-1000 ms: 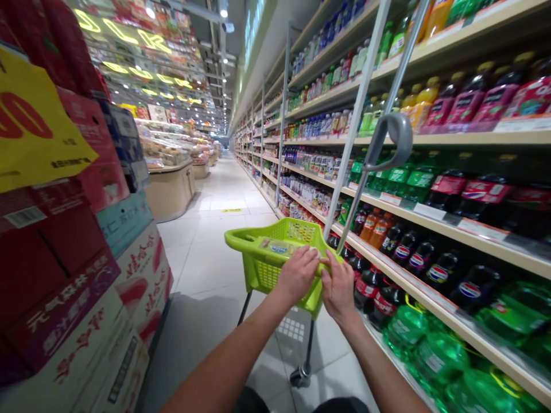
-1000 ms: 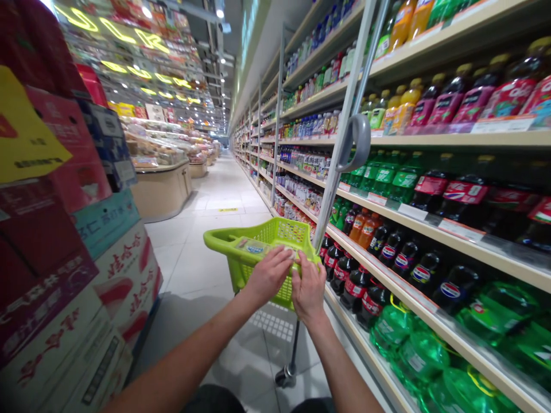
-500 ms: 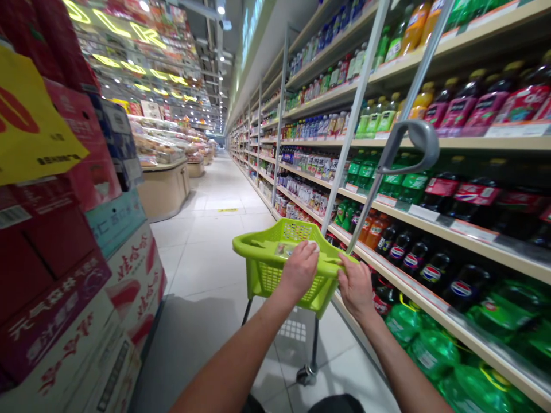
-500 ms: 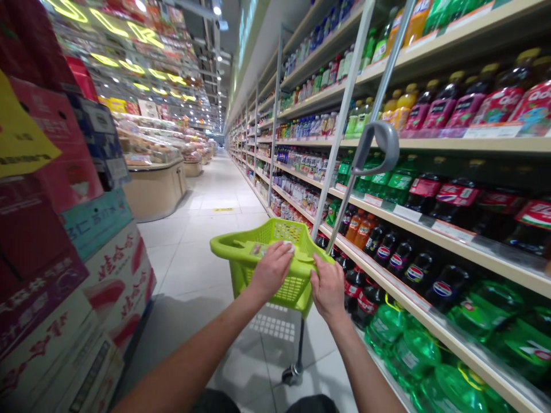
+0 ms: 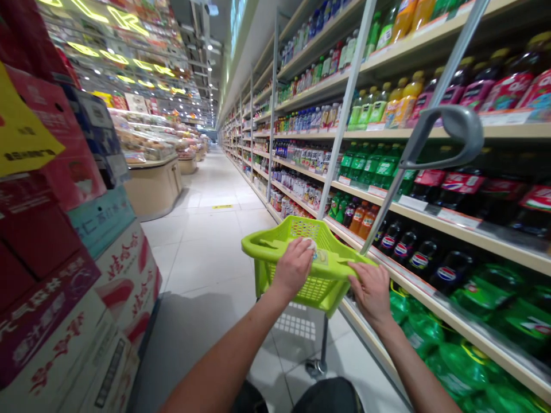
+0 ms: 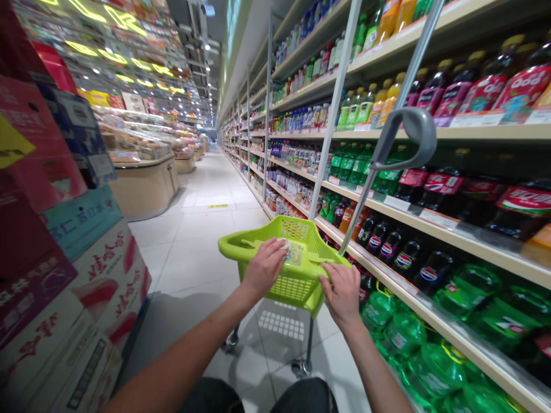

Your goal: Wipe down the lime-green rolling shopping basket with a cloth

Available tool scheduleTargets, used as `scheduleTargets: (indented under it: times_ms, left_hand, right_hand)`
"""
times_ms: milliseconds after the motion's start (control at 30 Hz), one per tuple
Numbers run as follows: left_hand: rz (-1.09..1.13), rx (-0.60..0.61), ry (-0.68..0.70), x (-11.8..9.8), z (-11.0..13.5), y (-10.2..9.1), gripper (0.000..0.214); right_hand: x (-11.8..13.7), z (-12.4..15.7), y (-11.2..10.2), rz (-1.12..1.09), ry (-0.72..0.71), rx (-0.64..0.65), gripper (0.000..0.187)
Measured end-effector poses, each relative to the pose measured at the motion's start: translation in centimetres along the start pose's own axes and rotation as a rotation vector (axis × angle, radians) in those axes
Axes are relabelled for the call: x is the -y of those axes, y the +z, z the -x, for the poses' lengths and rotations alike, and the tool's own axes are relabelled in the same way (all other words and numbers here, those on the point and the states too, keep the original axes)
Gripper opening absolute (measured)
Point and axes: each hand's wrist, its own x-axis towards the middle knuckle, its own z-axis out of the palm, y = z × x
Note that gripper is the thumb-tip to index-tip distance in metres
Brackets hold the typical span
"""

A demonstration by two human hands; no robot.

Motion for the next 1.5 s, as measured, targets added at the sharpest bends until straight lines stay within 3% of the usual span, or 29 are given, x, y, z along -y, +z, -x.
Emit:
scheduleTargets:
  times_ms: [67, 133, 200, 300, 367, 433, 567, 633, 733, 800, 900, 967, 1033, 1100, 1233, 1300, 1367, 1433, 1500]
  left_hand:
    - [0.003, 0.039, 0.031, -0.9, -0.6, 1.1, 0.021]
    - [0.0, 0.052, 0.041, -0.2, -0.5, 1.5, 0.021]
    - [-0.022, 0.036, 0.005, 2.3, 0.2, 1.0, 0.021]
    - [-0.109, -0.055, -0.208, 6.9, 1.3, -0.2, 0.019]
    - [-0.107, -0.068, -0.257, 8.3, 1.3, -0.5, 0.019]
    - [-0.052, -0.03, -0.204, 7.3, 0.5, 0.3, 0.02]
    - [0.075, 0.093, -0.005, 0.3, -2.3, 4.4, 0.023]
    - [0.125, 0.205, 0.159, -3.3, -3.4, 6.5, 0.025]
    - [0.104, 0.248, 0.185, -5.8, -4.0, 8.2, 0.028]
    - [0.088, 0.218, 0.168, -5.1, -3.8, 8.0, 0.028]
    - [0.079, 0.161, 0.12, -1.5, -3.4, 6.1, 0.025]
    - [0.048, 0.114, -0.008, 0.9, -3.2, 4.7, 0.023]
    - [0.029, 0.084, -0.088, 1.9, -3.0, 3.8, 0.023]
    - [0.027, 0.081, -0.08, 0.7, -2.8, 4.0, 0.023]
    - [0.046, 0.159, 0.091, -4.8, -3.0, 6.7, 0.022]
    - [0.031, 0.182, 0.13, -5.9, -3.0, 7.4, 0.022]
    - [0.013, 0.179, 0.144, -4.7, -2.6, 6.8, 0.025]
    - [-0.008, 0.141, 0.119, -1.8, -1.9, 5.1, 0.027]
    - [-0.051, 0.047, -0.011, 1.3, -1.3, 3.2, 0.025]
  right_hand:
    - [-0.7, -0.2, -0.1, -0.011, 0.036, 0.003, 0.029]
    - [-1.2, -0.5, -0.3, -0.027, 0.075, 0.013, 0.029]
    - [-1.5, -0.8, -0.4, -0.045, 0.096, 0.018, 0.029]
    - [-1.7, -1.1, -0.2, -0.071, 0.116, 0.0, 0.028]
    - [-1.7, -1.2, 0.1, -0.08, 0.137, -0.028, 0.027]
    - [-1.6, -1.2, 0.3, -0.083, 0.157, -0.058, 0.026]
    - [-1.7, -1.1, 0.5, -0.106, 0.174, -0.054, 0.025]
    - [-1.8, -1.0, 0.3, -0.126, 0.17, -0.044, 0.027]
    - [-1.9, -0.9, -0.1, -0.152, 0.181, -0.042, 0.031]
    - [-1.8, -0.9, -0.3, -0.184, 0.228, -0.05, 0.034]
    - [-1.2, -1.2, -0.4, -0.231, 0.295, -0.066, 0.041]
    - [-0.6, -1.4, -0.4, -0.25, 0.311, -0.066, 0.045]
    - [0.1, -1.5, -0.3, -0.274, 0.323, -0.077, 0.048]
    - [0.7, -1.7, -0.2, -0.311, 0.336, -0.091, 0.05]
    - [1.2, -1.8, -0.1, -0.367, 0.365, -0.102, 0.051]
    - [1.0, -1.7, -0.1, -0.372, 0.364, -0.096, 0.051]
    - [0.6, -1.4, -0.1, -0.371, 0.349, -0.089, 0.051]
    - [0.3, -1.2, -0.2, -0.359, 0.323, -0.077, 0.05]
    - [0.4, -1.3, -0.3, -0.315, 0.297, -0.063, 0.049]
